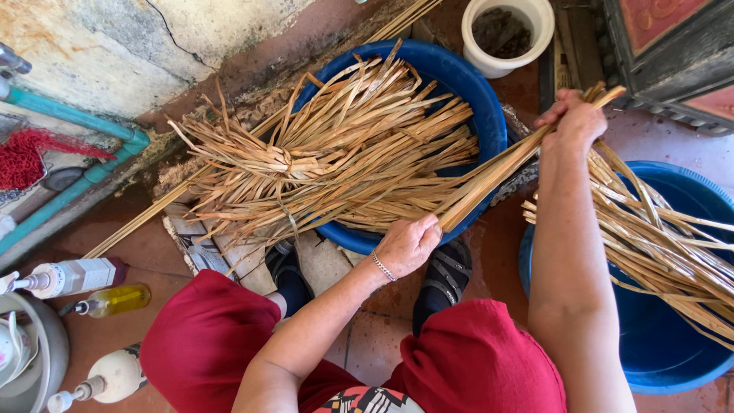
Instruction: The person sits on the floor and repeatedly picks dried palm leaves from a blue basin, strips the fibrous material from the central rib, and places the processed leaves into a second blue basin. The person continues this cycle, handling the leaves one at a time.
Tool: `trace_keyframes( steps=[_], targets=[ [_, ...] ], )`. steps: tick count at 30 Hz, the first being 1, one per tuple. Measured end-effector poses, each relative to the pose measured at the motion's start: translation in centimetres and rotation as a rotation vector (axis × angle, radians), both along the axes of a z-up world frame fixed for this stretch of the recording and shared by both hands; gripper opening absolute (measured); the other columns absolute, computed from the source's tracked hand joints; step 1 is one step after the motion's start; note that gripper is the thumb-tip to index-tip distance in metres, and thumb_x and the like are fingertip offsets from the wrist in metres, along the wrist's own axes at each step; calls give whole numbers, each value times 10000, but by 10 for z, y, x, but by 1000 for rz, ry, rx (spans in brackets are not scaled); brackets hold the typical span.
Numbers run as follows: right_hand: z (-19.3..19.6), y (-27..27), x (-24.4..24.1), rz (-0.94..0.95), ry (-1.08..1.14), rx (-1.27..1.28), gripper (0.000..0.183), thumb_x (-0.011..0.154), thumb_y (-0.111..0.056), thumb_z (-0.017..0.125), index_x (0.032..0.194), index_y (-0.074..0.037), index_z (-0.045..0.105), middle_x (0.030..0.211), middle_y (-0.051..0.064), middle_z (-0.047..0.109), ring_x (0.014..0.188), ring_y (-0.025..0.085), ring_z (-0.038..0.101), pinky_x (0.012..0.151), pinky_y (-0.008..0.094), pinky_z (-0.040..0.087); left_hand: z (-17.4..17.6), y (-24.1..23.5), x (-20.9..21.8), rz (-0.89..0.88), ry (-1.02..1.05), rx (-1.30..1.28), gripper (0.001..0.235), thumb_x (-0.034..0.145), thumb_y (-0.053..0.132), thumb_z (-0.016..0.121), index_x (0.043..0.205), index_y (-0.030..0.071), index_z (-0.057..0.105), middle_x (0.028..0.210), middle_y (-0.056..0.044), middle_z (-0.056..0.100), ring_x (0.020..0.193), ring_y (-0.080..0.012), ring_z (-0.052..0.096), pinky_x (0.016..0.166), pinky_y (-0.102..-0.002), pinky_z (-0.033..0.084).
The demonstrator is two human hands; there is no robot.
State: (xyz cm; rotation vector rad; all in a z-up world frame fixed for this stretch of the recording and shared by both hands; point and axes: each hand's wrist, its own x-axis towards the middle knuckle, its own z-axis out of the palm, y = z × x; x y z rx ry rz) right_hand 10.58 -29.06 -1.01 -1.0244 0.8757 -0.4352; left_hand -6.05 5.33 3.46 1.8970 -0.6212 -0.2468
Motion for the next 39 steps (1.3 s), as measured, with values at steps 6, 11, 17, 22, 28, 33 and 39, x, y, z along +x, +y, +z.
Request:
trace_keyframes(
  steps=[6,11,17,22,28,33,39],
  targets=[
    [-18,-50,6,-116,-17,83,234,983,-112,487,819,-56,644,551,-13,470,422,135,405,416,309,417,16,18,-20,0,13,-4,116,979,95,559,888,23,559,729,-176,642,673,-365,654,615,-443,511],
    [-51,-117,10,-169,-112,76,239,951,-112,451,824,-37,638,574,19,479,449,154,399,438,333,402,16,32,-37,-22,52,-61,94,961,66,546,872,37,556,757,-149,640,686,-337,657,636,-426,533],
    [-59,-137,1,-135,-110,20,186,952,-68,491,868,-23,650,614,33,479,471,151,384,455,337,416,12,59,-35,-77,12,43,144,980,157,590,886,47,590,755,-134,636,683,-331,650,646,-434,520],
    [-6,-47,-14,61,102,-218,272,1089,-211,500,978,-65,701,755,18,635,602,132,664,637,396,682,-32,88,34,-263,469,846,265,987,222,487,1172,230,675,1035,-18,698,1031,-220,635,880,-440,526],
    [73,67,-30,297,156,-71,236,1088,-276,480,1030,-89,613,746,46,650,636,170,697,665,433,685,-143,73,128,126,389,722,345,1042,214,469,1327,110,634,1361,-138,624,1231,-278,622,1122,-470,488],
    [63,89,-36,357,101,-17,167,1060,-265,622,1063,-99,599,672,1,545,583,148,585,608,434,623,-219,12,145,149,137,931,381,938,308,626,1237,75,670,1330,-192,592,1295,-368,514,1025,-527,441],
    [-8,76,-43,476,26,-3,237,1001,-110,730,1200,-11,646,680,1,492,561,151,498,564,393,530,-224,-5,140,357,15,665,121,865,189,722,920,128,811,1172,-111,697,1161,-295,617,956,-434,502]
  ],
)
